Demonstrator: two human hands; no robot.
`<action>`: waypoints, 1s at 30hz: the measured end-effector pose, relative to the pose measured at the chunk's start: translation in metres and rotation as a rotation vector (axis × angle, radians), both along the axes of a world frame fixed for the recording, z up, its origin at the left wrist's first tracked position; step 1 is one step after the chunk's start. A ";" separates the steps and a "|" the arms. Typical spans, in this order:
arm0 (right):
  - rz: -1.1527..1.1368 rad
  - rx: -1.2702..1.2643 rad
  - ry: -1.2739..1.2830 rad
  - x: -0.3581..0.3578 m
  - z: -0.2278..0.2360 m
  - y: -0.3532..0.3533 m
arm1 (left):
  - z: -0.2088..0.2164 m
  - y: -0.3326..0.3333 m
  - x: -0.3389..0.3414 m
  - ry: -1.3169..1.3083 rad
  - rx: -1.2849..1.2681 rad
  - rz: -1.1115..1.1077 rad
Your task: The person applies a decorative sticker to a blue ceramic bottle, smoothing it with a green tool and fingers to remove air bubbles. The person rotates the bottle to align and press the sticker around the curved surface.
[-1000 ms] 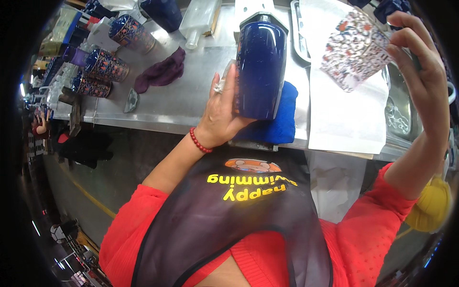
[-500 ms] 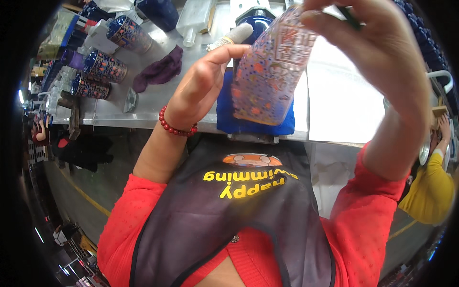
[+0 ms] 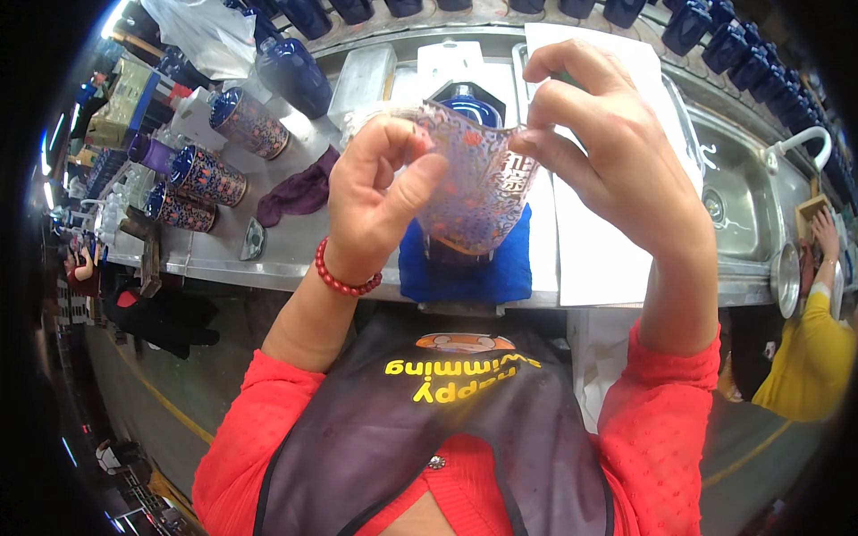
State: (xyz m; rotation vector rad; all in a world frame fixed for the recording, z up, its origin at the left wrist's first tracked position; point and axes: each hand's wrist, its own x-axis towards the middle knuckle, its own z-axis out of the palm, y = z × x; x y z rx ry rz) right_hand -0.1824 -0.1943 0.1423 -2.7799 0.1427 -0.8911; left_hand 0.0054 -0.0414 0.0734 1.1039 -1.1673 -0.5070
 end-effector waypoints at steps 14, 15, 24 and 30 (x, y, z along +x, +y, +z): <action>0.071 0.057 0.113 0.015 -0.027 -0.030 | -0.007 0.009 0.002 -0.065 0.199 0.136; 0.064 0.139 0.105 0.021 -0.039 -0.034 | -0.014 0.005 0.006 -0.055 0.224 0.161; 0.004 0.261 0.060 0.043 -0.070 -0.045 | -0.044 -0.013 0.030 0.151 0.246 0.103; -0.034 0.369 0.096 0.051 -0.073 -0.045 | -0.054 -0.020 0.034 0.133 0.273 0.130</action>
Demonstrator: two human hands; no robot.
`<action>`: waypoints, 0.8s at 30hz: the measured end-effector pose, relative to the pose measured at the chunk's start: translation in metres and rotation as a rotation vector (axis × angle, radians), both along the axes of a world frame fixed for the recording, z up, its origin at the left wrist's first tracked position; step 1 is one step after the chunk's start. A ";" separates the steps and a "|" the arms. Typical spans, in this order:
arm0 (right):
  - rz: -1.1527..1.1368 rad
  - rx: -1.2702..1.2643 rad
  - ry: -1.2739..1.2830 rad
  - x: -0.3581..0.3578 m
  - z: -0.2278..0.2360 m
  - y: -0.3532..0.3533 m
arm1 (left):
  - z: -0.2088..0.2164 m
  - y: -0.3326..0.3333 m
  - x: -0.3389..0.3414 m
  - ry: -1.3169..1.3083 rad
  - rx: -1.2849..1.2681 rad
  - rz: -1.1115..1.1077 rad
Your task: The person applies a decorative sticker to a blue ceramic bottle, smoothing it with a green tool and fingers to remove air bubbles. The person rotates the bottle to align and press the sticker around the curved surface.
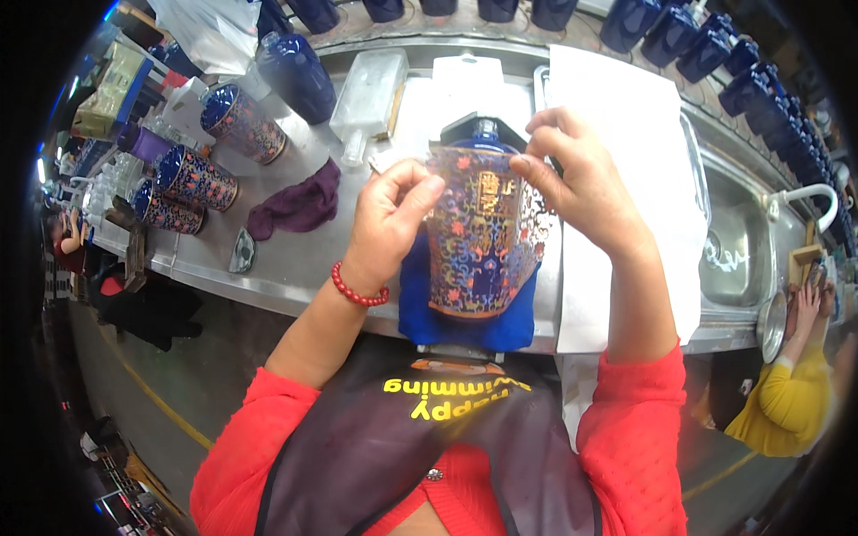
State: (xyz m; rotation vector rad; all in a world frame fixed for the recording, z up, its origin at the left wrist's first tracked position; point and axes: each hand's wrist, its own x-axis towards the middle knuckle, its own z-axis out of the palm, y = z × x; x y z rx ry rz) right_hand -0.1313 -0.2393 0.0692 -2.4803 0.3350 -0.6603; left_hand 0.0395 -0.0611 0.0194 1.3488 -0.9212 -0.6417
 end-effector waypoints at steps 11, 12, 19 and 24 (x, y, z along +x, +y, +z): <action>-0.021 0.116 0.058 0.003 -0.008 -0.004 | -0.017 -0.007 0.006 -0.187 -0.050 0.011; -0.024 0.155 0.074 0.004 -0.008 -0.004 | -0.017 -0.007 0.005 -0.187 -0.029 0.021; -0.244 -0.294 -0.162 -0.010 -0.005 0.030 | -0.018 0.022 -0.001 -0.499 -0.259 0.158; -0.041 -0.129 -0.082 -0.030 -0.035 0.075 | -0.042 0.044 -0.006 -0.574 -0.215 -0.074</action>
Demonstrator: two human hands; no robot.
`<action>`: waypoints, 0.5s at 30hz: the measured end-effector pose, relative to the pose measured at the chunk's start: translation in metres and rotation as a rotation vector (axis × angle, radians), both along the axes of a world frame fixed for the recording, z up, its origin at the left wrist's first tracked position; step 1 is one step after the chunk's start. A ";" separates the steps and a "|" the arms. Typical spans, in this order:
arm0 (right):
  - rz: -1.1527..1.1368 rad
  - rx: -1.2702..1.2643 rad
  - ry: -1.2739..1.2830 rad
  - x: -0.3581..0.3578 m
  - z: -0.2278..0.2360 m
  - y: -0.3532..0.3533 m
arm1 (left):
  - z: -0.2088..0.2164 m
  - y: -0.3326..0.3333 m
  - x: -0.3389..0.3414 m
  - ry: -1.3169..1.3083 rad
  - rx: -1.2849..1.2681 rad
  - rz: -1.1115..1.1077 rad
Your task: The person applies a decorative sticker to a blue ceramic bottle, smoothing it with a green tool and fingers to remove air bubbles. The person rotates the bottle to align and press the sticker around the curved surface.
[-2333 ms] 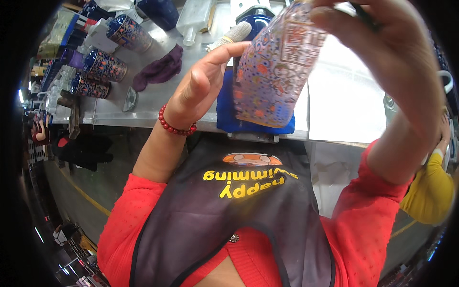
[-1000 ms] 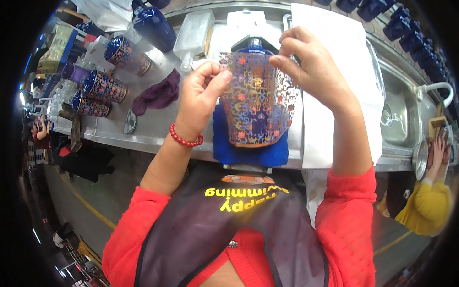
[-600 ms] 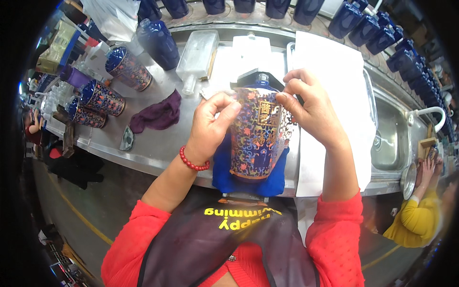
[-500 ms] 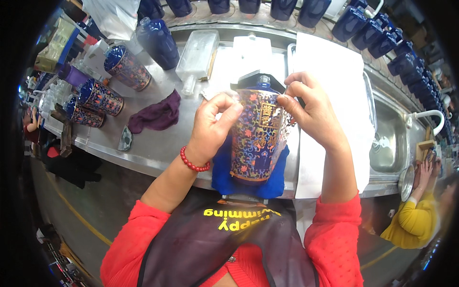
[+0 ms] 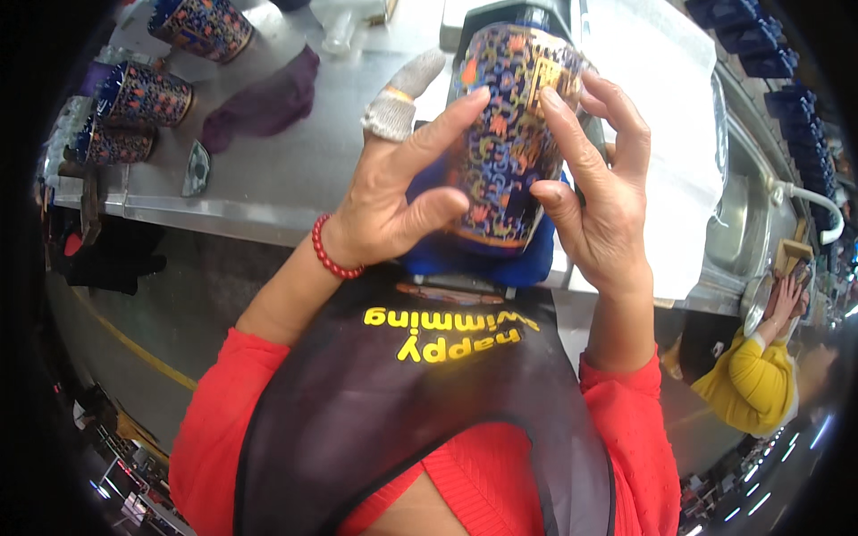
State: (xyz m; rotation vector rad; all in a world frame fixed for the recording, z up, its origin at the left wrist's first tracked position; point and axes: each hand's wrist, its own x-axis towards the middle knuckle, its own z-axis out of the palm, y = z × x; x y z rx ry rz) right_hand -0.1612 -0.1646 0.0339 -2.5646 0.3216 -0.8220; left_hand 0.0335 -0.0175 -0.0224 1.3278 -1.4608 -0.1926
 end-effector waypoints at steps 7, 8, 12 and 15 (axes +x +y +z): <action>-0.066 0.185 -0.007 -0.013 -0.023 0.019 | -0.013 -0.003 -0.007 0.027 -0.018 -0.032; -0.043 0.209 -0.019 -0.014 -0.024 0.020 | -0.013 -0.003 -0.008 0.016 -0.023 -0.028; -0.055 0.257 -0.008 -0.020 -0.030 0.022 | -0.013 -0.003 -0.012 0.015 -0.042 -0.037; -0.059 0.262 0.006 -0.023 -0.033 0.022 | -0.015 -0.004 -0.013 -0.010 -0.055 -0.026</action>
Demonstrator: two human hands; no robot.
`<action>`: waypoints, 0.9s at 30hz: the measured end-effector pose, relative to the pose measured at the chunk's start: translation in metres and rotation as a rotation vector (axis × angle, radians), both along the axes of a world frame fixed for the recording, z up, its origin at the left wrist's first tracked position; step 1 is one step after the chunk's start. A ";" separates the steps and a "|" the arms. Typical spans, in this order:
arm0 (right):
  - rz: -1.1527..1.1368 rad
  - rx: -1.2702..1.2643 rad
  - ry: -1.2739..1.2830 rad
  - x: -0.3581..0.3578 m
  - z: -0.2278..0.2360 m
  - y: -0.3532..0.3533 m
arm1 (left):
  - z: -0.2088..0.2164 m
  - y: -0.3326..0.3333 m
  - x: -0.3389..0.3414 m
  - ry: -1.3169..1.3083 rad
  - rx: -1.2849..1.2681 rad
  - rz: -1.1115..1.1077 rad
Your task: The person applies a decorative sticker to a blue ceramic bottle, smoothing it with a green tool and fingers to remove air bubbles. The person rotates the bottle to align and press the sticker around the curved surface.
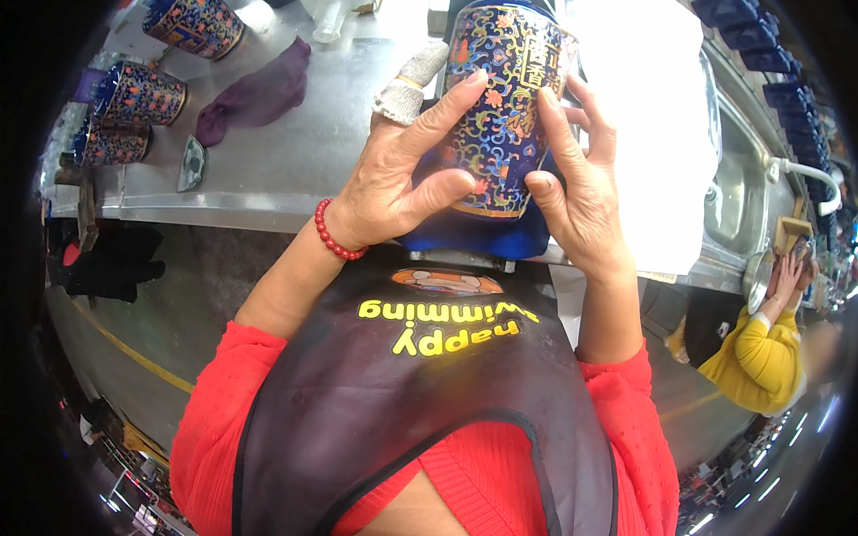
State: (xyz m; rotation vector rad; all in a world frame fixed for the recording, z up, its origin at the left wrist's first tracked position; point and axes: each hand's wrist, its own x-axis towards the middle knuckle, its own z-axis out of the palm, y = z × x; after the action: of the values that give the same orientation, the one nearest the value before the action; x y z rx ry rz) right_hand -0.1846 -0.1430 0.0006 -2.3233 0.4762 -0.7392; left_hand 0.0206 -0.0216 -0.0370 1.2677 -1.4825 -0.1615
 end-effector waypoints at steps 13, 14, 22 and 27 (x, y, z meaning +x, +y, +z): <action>-0.002 -0.059 0.100 0.003 0.013 -0.005 | -0.001 0.025 -0.007 -0.016 0.033 0.060; -0.014 -0.034 0.094 0.004 0.014 -0.005 | 0.001 0.029 -0.010 0.005 0.076 0.075; -0.007 -0.009 0.125 0.015 0.026 -0.019 | 0.023 0.015 -0.017 -0.087 0.152 0.172; -0.016 0.004 0.142 0.018 0.023 -0.022 | 0.028 0.012 -0.019 -0.109 0.208 0.159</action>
State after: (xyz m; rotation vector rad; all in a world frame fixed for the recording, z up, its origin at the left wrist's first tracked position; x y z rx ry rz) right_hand -0.1670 -0.1647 0.0233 -2.3807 0.5588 -0.5815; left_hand 0.0020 -0.0095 -0.0091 1.5776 -1.4789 -0.1456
